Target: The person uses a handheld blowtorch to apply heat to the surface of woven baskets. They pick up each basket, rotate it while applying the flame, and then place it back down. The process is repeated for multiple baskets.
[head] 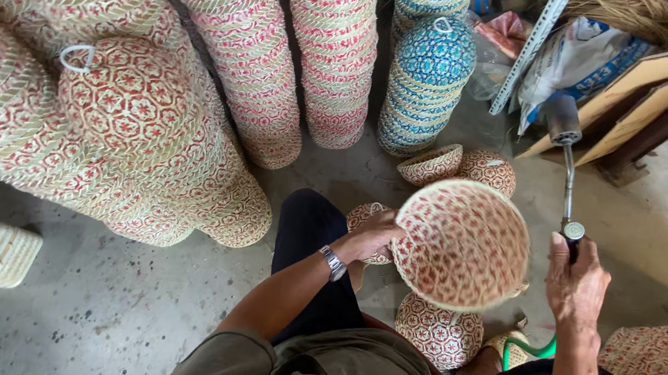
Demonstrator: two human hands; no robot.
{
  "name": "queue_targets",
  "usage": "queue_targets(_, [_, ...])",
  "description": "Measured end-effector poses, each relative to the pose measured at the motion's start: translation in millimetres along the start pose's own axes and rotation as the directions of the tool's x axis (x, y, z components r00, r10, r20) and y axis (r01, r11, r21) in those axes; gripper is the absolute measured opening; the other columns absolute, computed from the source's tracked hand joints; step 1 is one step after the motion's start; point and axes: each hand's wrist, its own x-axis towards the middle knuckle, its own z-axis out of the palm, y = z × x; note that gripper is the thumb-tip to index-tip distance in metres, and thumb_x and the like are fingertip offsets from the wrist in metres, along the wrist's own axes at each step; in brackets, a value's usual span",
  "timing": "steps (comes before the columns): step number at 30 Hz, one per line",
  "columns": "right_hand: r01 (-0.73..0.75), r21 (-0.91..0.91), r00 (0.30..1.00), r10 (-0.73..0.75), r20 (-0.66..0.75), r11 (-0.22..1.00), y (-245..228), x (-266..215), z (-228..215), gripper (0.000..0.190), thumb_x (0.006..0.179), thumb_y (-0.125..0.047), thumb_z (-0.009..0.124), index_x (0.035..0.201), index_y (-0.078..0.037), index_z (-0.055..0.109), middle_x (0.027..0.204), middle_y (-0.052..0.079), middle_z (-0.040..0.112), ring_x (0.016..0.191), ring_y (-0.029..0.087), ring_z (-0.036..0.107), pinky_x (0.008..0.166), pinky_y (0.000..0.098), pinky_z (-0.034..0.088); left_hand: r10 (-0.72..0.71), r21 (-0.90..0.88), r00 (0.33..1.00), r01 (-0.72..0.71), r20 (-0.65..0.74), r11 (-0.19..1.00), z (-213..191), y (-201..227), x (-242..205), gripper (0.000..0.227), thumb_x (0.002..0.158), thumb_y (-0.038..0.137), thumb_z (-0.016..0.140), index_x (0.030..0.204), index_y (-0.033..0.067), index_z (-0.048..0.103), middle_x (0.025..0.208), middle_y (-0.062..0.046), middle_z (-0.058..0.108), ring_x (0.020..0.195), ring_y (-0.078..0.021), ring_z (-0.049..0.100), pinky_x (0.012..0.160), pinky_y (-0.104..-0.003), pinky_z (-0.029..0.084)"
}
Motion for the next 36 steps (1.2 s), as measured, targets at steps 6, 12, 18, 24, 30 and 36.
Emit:
queue_targets(6, [-0.057,0.167,0.937,-0.005,0.348,0.984,-41.8,-32.4,-4.1,0.031,0.095,-0.032,0.065,0.115,-0.009,0.069,0.069,0.02,0.068,0.06,0.04,0.065,0.055,0.0505,0.053,0.016,-0.435,0.982,-0.099,-0.191,0.895,-0.4,25.1,-5.0,0.05,0.093,0.009,0.054,0.142,0.0117,0.049,0.133,-0.015,0.061,0.115,-0.0304,0.065,0.084,-0.051,0.063])
queue_targets(12, [0.228,0.042,0.944,-0.232,0.236,0.973,-65.4,-41.2,2.9,0.029,0.099,-0.028,0.067,0.103,0.0,0.064,0.073,0.025,0.065,0.069,0.046,0.064,0.059,0.0509,0.048,0.293,-0.465,0.906,-0.41,-0.305,0.785,-7.4,49.9,15.7,0.057,0.091,0.011,0.064,0.145,0.0058,0.049,0.137,-0.018,0.059,0.121,-0.0316,0.066,0.09,-0.051,0.059])
queue_targets(18, [0.294,0.065,0.908,-0.3,0.293,0.954,-70.1,-46.5,-10.0,0.028,0.098,-0.026,0.065,0.111,-0.001,0.066,0.072,0.028,0.063,0.07,0.047,0.063,0.059,0.0514,0.048,0.468,-0.361,0.782,-0.612,-0.412,0.704,-45.6,60.0,30.3,0.068,0.093,0.012,0.063,0.153,0.0202,0.032,0.135,-0.014,0.056,0.122,-0.0249,0.062,0.098,-0.051,0.062])
queue_targets(24, [0.169,0.044,0.936,-0.174,0.306,0.985,-96.3,-32.0,11.1,0.034,0.104,-0.033,0.066,0.112,0.0,0.067,0.073,0.023,0.067,0.062,0.04,0.066,0.062,0.0501,0.05,0.439,-0.378,0.812,-0.573,-0.385,0.728,-15.6,44.7,25.9,0.072,0.093,0.007,0.061,0.158,0.0178,0.031,0.134,-0.012,0.054,0.123,-0.0285,0.058,0.101,-0.059,0.057])
queue_targets(30, [0.351,0.089,0.909,-0.362,0.206,0.932,-85.0,-48.9,5.1,0.035,0.098,-0.028,0.068,0.113,0.003,0.064,0.09,0.024,0.069,0.074,0.039,0.069,0.065,0.0489,0.054,0.39,-0.433,0.798,-0.585,-0.46,0.686,-35.4,53.3,26.0,0.074,0.089,0.004,0.059,0.154,0.0215,0.03,0.135,-0.008,0.052,0.126,-0.0279,0.058,0.106,-0.063,0.053])
queue_targets(36, [0.464,0.149,0.856,-0.485,0.179,0.873,-62.2,-71.0,-0.2,0.028,0.098,-0.022,0.07,0.107,0.004,0.062,0.093,0.027,0.068,0.084,0.047,0.065,0.065,0.0498,0.051,0.398,-0.445,0.754,-0.64,-0.523,0.627,-48.1,57.3,31.9,0.064,0.094,0.006,0.064,0.149,0.0199,0.032,0.128,-0.003,0.046,0.128,-0.0249,0.053,0.109,-0.068,0.049])
